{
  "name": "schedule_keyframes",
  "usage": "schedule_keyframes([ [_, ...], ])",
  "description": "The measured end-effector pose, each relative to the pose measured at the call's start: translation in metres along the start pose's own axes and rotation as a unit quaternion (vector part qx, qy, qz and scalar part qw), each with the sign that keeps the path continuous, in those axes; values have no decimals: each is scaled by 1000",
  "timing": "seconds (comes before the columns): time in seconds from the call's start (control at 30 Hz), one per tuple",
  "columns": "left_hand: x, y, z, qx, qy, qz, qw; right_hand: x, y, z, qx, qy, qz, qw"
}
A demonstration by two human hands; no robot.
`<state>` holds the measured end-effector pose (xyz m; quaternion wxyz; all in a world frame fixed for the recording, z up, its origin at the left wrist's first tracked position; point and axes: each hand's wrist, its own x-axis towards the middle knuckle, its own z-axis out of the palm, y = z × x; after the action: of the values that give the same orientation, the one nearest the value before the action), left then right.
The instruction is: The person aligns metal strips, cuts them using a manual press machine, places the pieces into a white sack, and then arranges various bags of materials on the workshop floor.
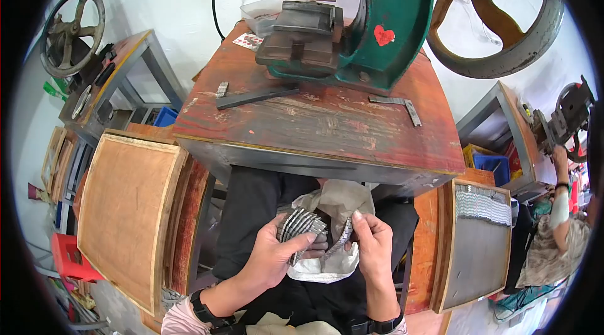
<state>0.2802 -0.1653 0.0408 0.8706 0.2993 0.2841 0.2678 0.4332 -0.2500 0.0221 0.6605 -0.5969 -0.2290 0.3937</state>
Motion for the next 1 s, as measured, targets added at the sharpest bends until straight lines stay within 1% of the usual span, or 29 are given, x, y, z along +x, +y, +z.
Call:
schedule_keyframes([
  [0.13,2,1,0,-3,-17,-22,1000,2,3,-2,18,11,17,1000],
  [0.2,2,3,1,-35,-18,-54,998,2,4,-2,21,11,20,1000],
  [0.33,3,2,0,-49,-13,-63,997,1,4,0,35,14,16,999],
  [0.43,3,5,-1,-66,0,-80,995,3,6,-2,13,9,2,1000],
  [0.5,3,6,-5,-98,1,-121,988,2,3,3,12,11,4,1000],
  [0.53,3,7,-3,-99,2,-121,988,2,2,5,11,13,4,1000],
  [0.6,2,9,3,-113,54,-133,983,2,6,4,-4,12,3,1000],
  [0.67,1,10,3,-119,54,-136,982,2,8,4,-20,9,1,1000],
  [0.77,1,11,3,-125,52,-138,981,0,4,10,-5,-8,-23,1000],
  [0.83,0,12,4,-126,50,-137,981,-4,-3,12,-60,-26,-42,997],
  [0.87,0,13,4,-123,51,-138,981,-4,-3,13,-61,-26,-42,997],
  [0.93,-1,13,4,-120,52,-139,982,-5,-3,14,-160,-60,-92,981],
  [0.97,-1,13,3,-116,30,-138,983,-4,-4,15,-160,-60,-93,981],
  [1.0,-1,13,2,-112,8,-138,984,-3,-7,18,-187,-55,-124,973],
])
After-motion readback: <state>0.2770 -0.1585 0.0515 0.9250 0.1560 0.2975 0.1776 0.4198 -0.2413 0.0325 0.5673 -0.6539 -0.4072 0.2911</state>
